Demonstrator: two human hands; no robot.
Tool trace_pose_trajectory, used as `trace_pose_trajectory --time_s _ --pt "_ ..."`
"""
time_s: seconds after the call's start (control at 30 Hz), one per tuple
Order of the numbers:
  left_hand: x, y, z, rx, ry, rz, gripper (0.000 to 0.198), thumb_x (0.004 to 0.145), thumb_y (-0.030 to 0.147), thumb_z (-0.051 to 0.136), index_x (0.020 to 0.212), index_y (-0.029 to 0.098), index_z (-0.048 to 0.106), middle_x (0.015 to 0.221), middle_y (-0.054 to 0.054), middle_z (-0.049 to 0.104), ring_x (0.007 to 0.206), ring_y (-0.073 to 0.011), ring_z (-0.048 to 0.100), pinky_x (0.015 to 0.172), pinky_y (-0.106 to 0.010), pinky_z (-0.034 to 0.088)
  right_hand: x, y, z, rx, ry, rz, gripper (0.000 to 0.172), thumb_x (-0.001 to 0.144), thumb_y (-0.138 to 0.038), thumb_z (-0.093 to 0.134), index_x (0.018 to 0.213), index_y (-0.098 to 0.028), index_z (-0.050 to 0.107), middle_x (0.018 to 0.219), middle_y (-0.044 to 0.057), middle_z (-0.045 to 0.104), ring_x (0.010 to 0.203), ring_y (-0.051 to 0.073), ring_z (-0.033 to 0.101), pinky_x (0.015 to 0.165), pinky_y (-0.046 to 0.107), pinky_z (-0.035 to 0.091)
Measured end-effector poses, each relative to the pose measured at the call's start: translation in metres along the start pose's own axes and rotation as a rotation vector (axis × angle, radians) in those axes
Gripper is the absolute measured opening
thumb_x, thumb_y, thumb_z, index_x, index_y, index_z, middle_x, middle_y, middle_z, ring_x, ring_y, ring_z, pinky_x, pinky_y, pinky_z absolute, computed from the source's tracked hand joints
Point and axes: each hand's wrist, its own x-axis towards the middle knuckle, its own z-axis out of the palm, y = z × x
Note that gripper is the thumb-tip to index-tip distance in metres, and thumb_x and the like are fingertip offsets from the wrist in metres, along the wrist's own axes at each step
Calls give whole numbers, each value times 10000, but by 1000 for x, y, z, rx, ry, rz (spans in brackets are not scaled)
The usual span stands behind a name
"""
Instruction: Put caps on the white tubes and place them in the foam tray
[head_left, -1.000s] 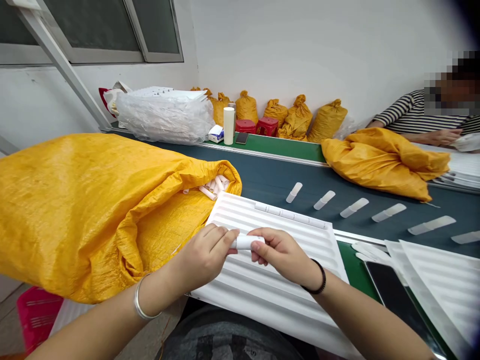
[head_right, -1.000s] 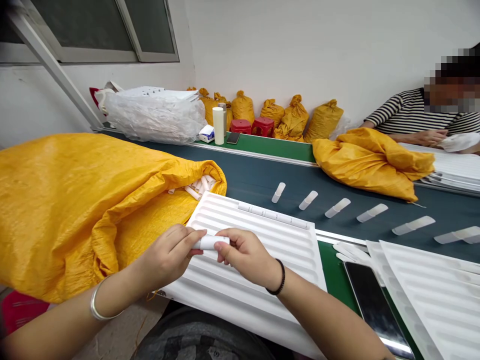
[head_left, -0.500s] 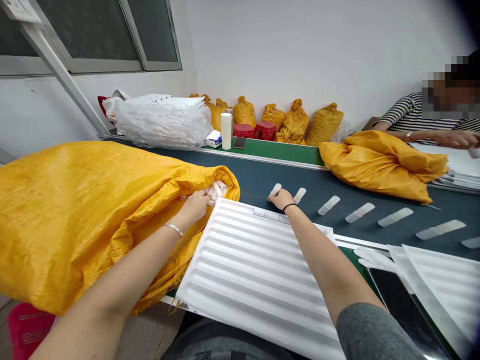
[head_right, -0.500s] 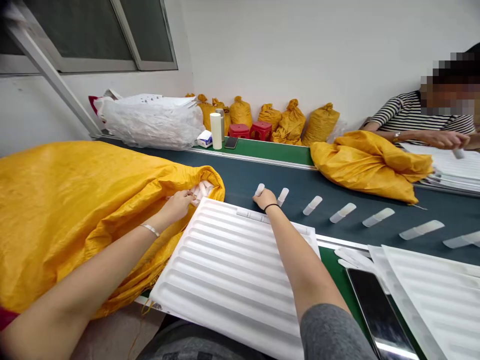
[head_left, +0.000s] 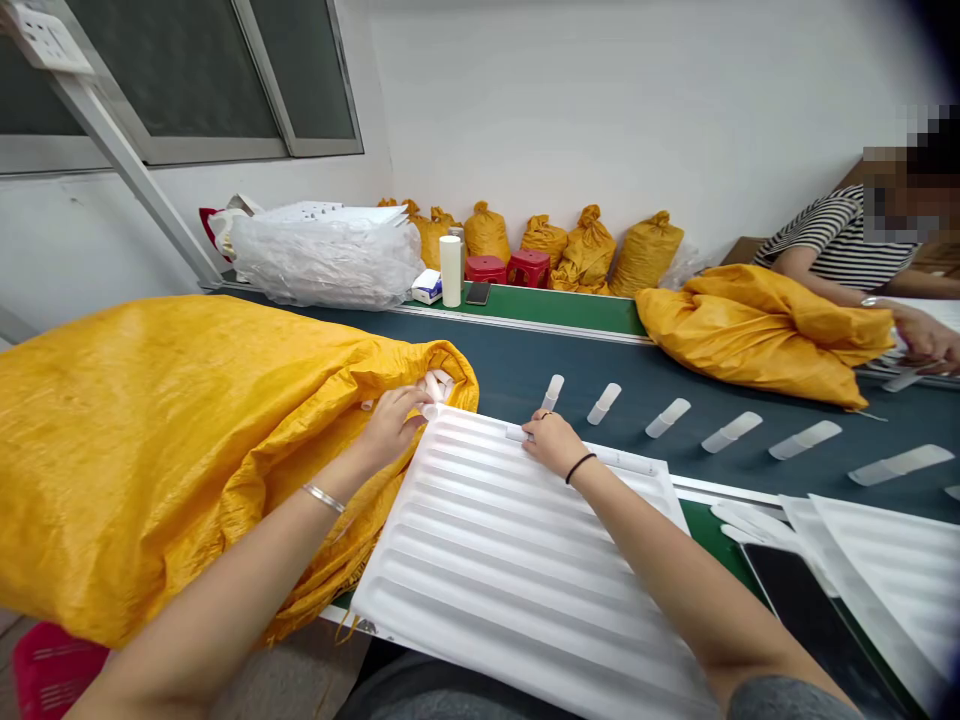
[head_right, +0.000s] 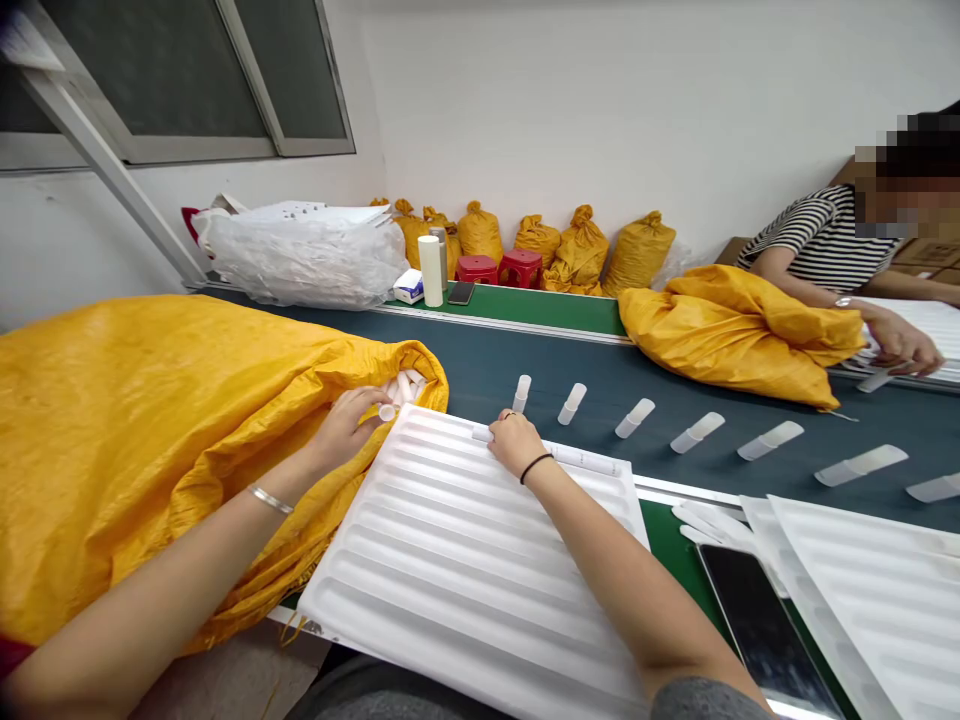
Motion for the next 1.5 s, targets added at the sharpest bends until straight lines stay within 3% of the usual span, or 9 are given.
trace_pose_trajectory --time_s 0.2,0.33,0.43,0.57,0.7,0.9,1.1,1.33,1.5 --pt "-45 62 -3 -614 217 -135 319 837 341 591 1100 231 446 1039 -45 624 931 -170 613 816 -310 493 -38 -33 -9 166 133 -119 250 840 -204 525 1064 -107 580 981 114 631 897 206 600 826 321 469" --pt "-62 91 -2 -1122 222 -373 402 724 304 734 1036 224 493 928 -4 643 835 -129 620 792 -270 494 -75 -55 -22 727 26 -304 293 930 -330 421 1135 -151 530 830 43 632 686 133 618 638 260 519" --pt "-69 98 -4 -1031 150 -415 365 709 314 745 1010 183 585 867 -14 654 787 -133 615 758 -254 485 -92 -60 -33 929 100 -368 296 928 -343 464 1151 -170 554 776 32 616 675 137 603 631 280 517" --pt "-77 97 -11 -707 -40 -379 379 744 369 701 1059 164 653 732 -11 635 668 -131 566 630 -233 446 -98 -56 -50 589 308 -577 282 909 -212 512 1185 -217 569 988 71 632 865 166 592 779 330 500" --pt "-80 104 -15 -560 -249 -271 343 813 412 609 1049 174 681 713 -7 632 623 -128 530 565 -223 398 -101 -59 -58 422 318 -781 348 909 -140 485 1246 -221 515 1101 92 609 1028 186 565 884 349 478" --pt "-82 116 -20 -321 -95 -83 315 836 341 602 1105 186 655 973 -61 678 866 -192 603 744 -273 461 -106 -61 -52 467 256 -593 273 925 -259 488 1181 -196 561 926 70 647 803 168 592 746 323 496" --pt "-85 116 -17 -146 63 180 309 839 239 598 1145 217 637 970 -80 675 914 -212 611 840 -323 476 -106 -67 -45 861 -23 -279 326 903 -404 508 1093 -161 611 722 27 598 601 126 550 561 253 481" --pt "-93 122 -11 -134 63 196 314 847 198 557 1153 225 620 959 -86 675 896 -225 622 826 -348 497 -119 -78 -36 752 85 -338 308 917 -389 476 1101 -182 611 735 34 615 634 141 546 603 267 464" --pt "-90 92 0 -81 -184 192 372 856 267 567 1224 217 576 1027 -93 669 962 -224 616 872 -338 483 -97 -73 -25 309 -121 -410 207 816 -330 646 985 -213 672 887 45 655 779 159 592 739 261 457"
